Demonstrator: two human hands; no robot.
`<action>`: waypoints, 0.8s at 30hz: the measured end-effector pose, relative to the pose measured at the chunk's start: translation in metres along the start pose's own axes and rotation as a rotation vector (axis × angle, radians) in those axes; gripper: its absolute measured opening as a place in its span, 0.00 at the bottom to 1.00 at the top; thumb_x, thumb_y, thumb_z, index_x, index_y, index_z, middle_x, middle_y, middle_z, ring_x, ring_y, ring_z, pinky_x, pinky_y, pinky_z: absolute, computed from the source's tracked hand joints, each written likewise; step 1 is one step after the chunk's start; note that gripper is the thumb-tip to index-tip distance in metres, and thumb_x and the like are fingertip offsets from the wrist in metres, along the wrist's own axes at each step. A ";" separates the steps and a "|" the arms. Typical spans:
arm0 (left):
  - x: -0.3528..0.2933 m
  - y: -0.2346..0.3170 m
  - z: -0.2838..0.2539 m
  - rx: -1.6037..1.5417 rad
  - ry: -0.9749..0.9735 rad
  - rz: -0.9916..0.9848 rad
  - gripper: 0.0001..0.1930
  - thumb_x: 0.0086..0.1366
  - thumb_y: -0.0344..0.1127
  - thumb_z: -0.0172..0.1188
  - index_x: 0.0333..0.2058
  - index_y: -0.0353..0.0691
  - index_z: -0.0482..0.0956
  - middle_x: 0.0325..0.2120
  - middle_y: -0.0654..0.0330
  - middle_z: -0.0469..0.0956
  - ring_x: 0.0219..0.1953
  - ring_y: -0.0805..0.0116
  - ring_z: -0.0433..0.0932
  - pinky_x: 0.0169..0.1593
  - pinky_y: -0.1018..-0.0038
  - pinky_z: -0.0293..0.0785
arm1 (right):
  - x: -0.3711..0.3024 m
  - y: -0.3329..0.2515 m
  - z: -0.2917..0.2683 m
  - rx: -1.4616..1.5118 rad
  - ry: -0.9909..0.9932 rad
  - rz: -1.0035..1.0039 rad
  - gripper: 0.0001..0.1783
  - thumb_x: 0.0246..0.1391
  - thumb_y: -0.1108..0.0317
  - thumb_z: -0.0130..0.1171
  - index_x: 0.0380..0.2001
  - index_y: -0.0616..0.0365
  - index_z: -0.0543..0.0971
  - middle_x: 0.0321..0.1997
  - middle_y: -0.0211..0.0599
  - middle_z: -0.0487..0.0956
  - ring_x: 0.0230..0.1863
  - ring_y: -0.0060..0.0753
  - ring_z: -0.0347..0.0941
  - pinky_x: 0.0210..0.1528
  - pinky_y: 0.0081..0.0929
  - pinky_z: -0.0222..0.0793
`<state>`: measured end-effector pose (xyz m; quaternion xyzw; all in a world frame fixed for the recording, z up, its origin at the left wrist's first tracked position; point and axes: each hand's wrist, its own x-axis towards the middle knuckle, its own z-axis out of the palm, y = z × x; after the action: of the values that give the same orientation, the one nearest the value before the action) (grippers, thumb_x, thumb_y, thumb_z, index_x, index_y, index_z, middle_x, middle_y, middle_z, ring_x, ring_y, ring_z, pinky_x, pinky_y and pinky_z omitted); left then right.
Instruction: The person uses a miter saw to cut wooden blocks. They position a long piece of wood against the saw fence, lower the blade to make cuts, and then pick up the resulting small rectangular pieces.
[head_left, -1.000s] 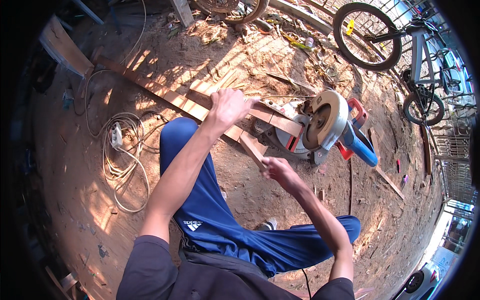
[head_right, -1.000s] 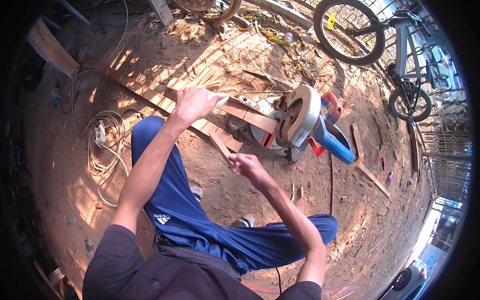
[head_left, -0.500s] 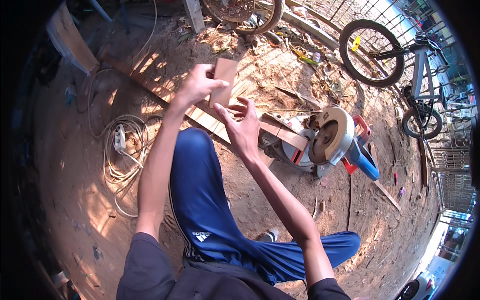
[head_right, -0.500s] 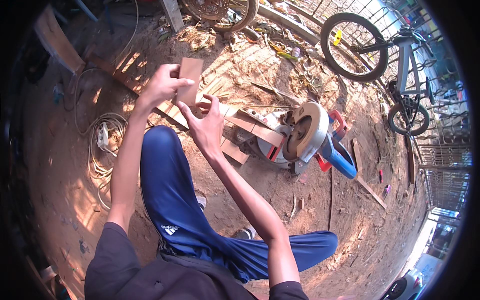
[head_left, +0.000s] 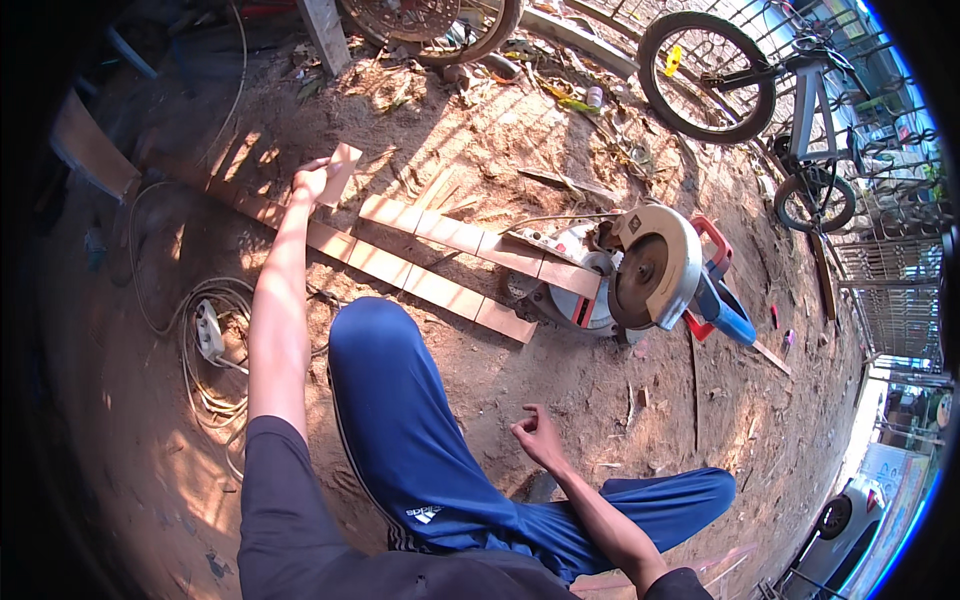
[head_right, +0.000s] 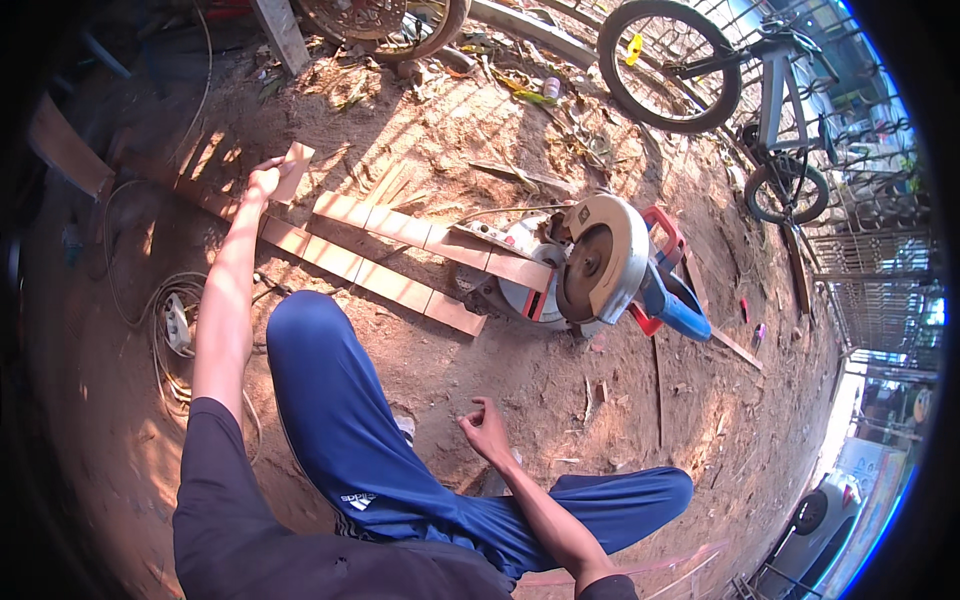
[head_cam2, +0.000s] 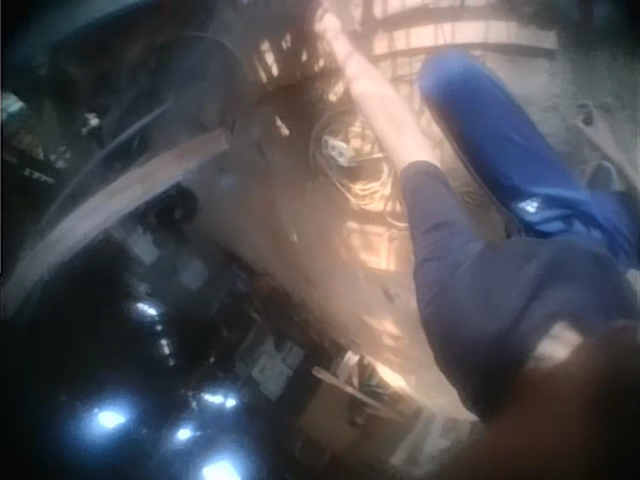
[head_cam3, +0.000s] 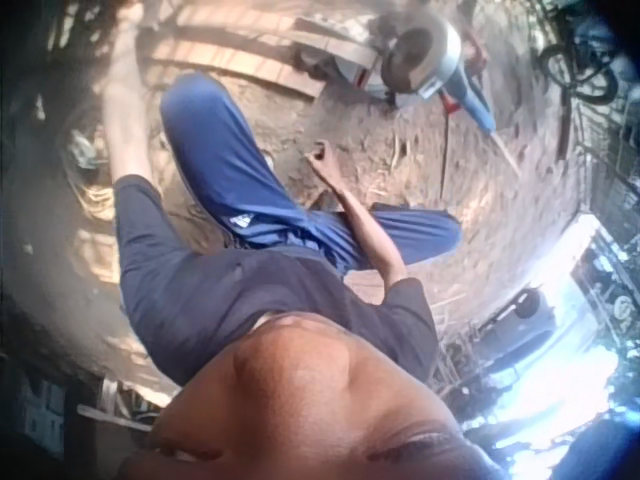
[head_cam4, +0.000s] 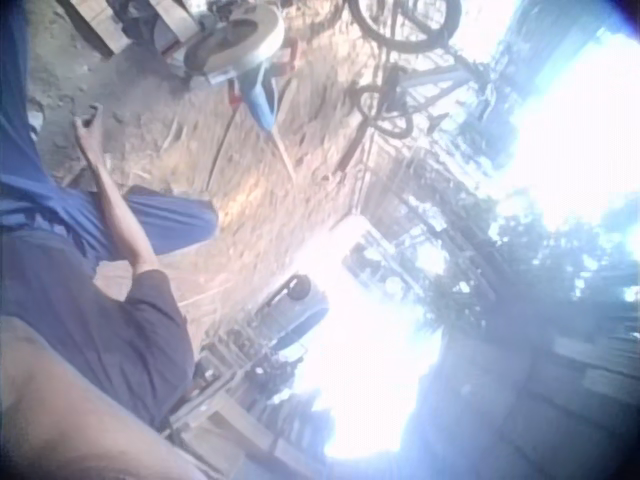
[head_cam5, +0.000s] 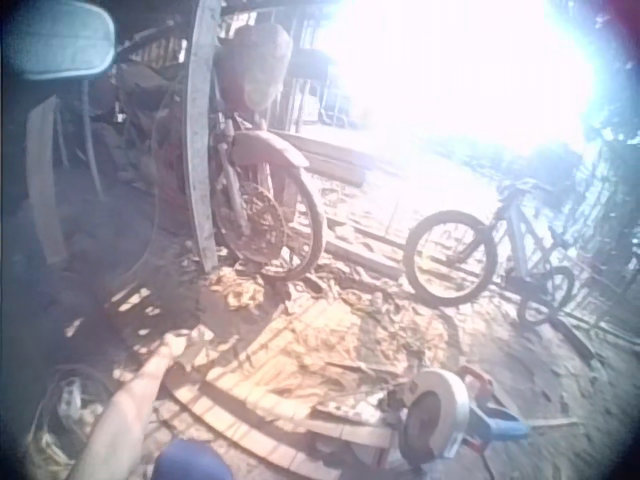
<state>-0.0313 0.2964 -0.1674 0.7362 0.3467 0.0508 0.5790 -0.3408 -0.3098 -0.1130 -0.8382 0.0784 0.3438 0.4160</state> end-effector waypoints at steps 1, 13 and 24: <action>0.020 -0.022 0.004 -0.055 -0.018 -0.006 0.22 0.61 0.35 0.74 0.53 0.37 0.83 0.46 0.62 0.85 0.47 0.73 0.81 0.53 0.74 0.76 | 0.003 0.007 0.000 0.000 0.012 0.015 0.31 0.56 0.61 0.68 0.59 0.62 0.71 0.36 0.41 0.85 0.40 0.35 0.82 0.46 0.37 0.76; -0.049 0.017 0.094 0.659 0.033 0.610 0.31 0.59 0.51 0.71 0.54 0.36 0.78 0.46 0.46 0.82 0.51 0.51 0.80 0.54 0.54 0.79 | 0.002 -0.002 -0.001 -0.015 0.071 0.054 0.29 0.56 0.60 0.67 0.58 0.59 0.73 0.37 0.44 0.87 0.41 0.41 0.84 0.47 0.39 0.77; -0.108 0.003 0.086 1.030 -0.611 0.961 0.33 0.52 0.37 0.74 0.57 0.37 0.75 0.52 0.48 0.78 0.53 0.47 0.78 0.59 0.58 0.77 | 0.013 0.007 -0.001 0.045 0.126 0.037 0.26 0.58 0.61 0.67 0.57 0.58 0.75 0.35 0.39 0.86 0.38 0.32 0.82 0.43 0.32 0.76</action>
<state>-0.0707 0.1639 -0.1578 0.9641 -0.2070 -0.0768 0.1475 -0.3336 -0.3130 -0.1255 -0.8470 0.1277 0.2963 0.4224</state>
